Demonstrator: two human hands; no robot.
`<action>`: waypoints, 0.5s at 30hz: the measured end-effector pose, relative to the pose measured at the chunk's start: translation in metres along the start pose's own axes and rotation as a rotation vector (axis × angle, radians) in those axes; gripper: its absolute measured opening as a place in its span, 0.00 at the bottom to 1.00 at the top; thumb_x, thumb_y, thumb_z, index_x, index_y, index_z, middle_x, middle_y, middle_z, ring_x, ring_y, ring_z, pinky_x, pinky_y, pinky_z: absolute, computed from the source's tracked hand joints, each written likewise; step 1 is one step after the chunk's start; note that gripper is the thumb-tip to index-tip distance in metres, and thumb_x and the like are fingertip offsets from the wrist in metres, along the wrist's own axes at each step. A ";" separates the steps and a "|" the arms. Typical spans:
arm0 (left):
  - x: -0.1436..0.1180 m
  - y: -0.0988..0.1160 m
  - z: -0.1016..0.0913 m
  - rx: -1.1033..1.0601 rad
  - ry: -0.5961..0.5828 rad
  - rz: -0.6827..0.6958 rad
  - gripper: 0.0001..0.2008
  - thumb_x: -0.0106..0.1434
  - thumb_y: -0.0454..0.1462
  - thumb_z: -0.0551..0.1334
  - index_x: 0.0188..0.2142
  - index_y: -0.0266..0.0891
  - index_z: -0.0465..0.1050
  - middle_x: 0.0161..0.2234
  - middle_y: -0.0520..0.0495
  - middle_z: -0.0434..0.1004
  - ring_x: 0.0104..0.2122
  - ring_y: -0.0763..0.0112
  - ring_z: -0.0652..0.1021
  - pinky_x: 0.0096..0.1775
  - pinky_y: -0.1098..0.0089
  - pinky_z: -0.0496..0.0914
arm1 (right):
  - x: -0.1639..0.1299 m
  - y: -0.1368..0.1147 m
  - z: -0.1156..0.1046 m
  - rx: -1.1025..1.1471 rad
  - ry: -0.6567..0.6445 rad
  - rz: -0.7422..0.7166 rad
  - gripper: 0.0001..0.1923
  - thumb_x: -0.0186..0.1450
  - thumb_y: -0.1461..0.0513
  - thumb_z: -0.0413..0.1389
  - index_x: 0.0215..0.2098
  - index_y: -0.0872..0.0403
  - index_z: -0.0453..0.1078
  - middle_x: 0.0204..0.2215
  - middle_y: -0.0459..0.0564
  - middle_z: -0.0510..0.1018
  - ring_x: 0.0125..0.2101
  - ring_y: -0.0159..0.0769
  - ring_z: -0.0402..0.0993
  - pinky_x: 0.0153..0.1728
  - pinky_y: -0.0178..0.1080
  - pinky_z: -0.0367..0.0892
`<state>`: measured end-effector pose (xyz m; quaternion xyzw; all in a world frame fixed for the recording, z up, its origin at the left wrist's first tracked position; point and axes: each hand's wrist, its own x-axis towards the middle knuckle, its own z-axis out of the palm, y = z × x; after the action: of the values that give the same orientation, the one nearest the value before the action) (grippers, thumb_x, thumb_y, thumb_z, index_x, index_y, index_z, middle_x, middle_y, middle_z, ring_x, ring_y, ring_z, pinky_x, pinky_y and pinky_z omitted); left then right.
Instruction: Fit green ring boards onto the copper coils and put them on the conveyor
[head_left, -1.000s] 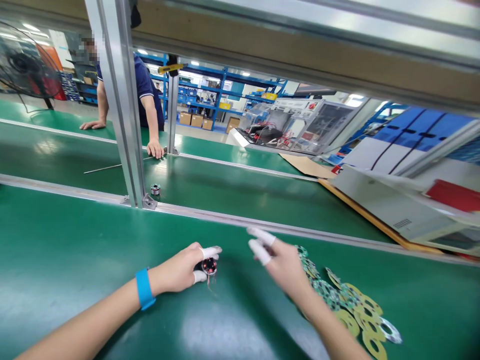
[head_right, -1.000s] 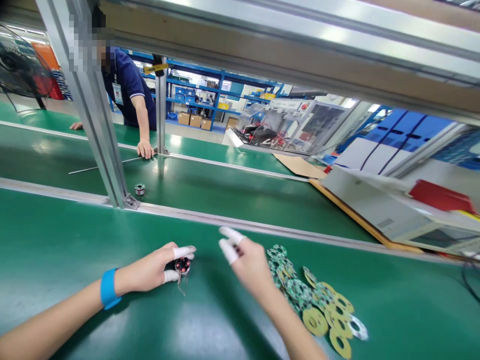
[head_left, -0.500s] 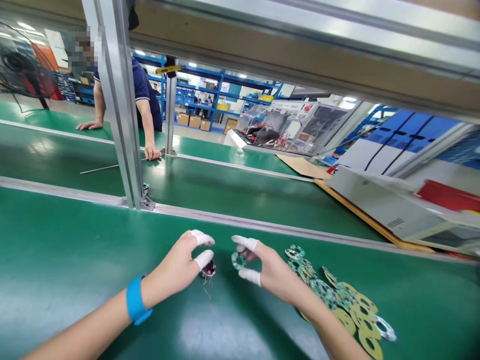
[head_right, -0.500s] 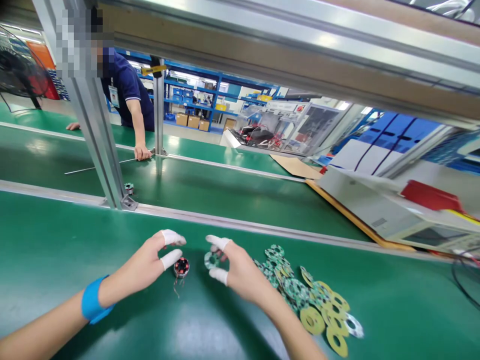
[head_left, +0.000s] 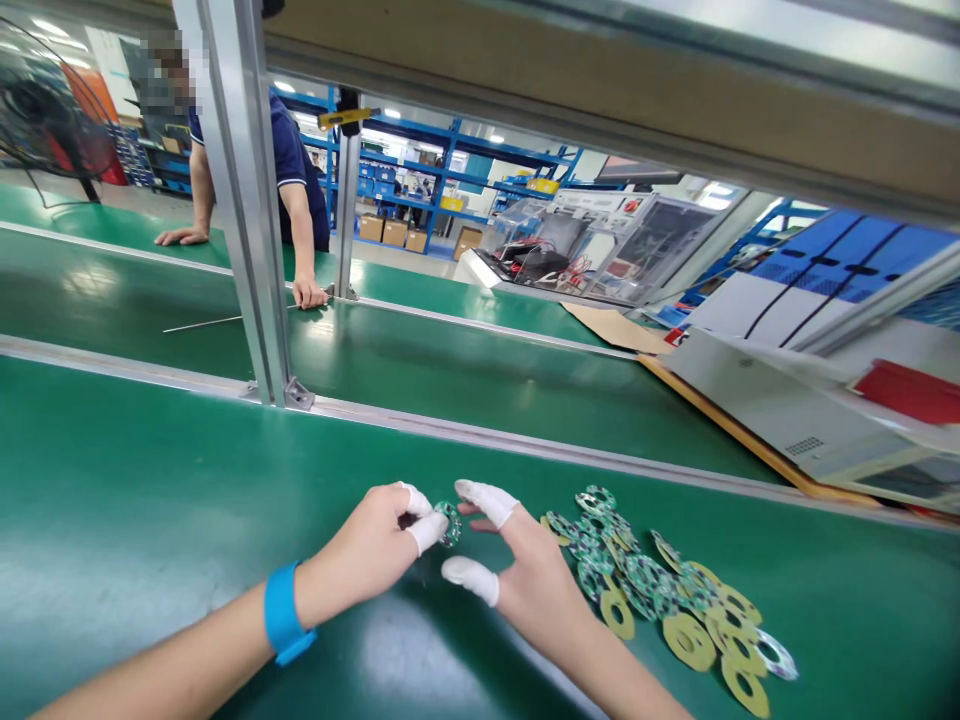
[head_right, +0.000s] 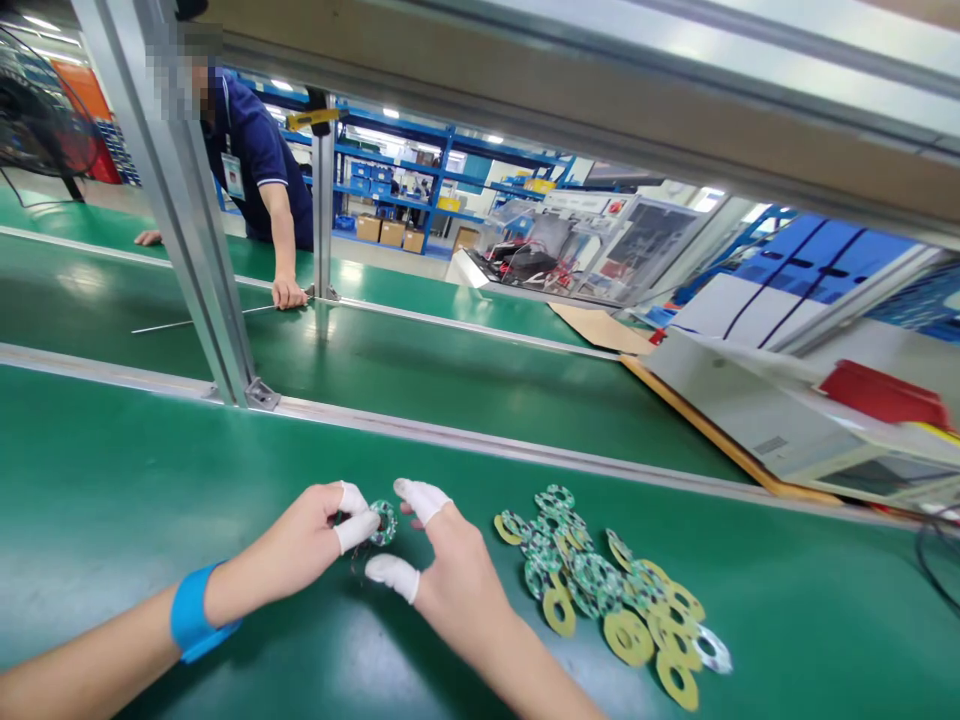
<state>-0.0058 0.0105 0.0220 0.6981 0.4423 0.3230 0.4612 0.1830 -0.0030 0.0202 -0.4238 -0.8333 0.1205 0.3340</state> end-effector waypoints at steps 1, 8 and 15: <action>0.000 0.001 0.002 -0.021 -0.005 -0.005 0.14 0.59 0.39 0.55 0.18 0.38 0.62 0.21 0.54 0.65 0.25 0.73 0.67 0.28 0.73 0.59 | -0.001 -0.001 0.002 -0.013 0.019 -0.009 0.26 0.59 0.52 0.59 0.52 0.53 0.65 0.41 0.58 0.76 0.36 0.42 0.76 0.33 0.41 0.76; -0.001 0.000 -0.002 0.215 0.047 0.077 0.13 0.60 0.45 0.58 0.27 0.38 0.71 0.28 0.50 0.71 0.32 0.67 0.70 0.35 0.69 0.64 | 0.003 0.002 0.001 0.001 0.090 0.048 0.14 0.59 0.58 0.58 0.42 0.54 0.72 0.36 0.56 0.78 0.32 0.40 0.76 0.30 0.39 0.75; 0.005 -0.031 -0.004 0.720 -0.010 0.089 0.21 0.45 0.49 0.70 0.32 0.37 0.73 0.33 0.45 0.70 0.36 0.59 0.68 0.36 0.64 0.63 | 0.017 0.024 0.013 0.344 0.012 0.505 0.16 0.53 0.56 0.58 0.35 0.58 0.73 0.31 0.55 0.79 0.29 0.40 0.76 0.28 0.39 0.75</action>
<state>-0.0168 0.0225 -0.0056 0.8359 0.4947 0.1628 0.1734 0.1822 0.0259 0.0065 -0.5553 -0.6671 0.3366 0.3652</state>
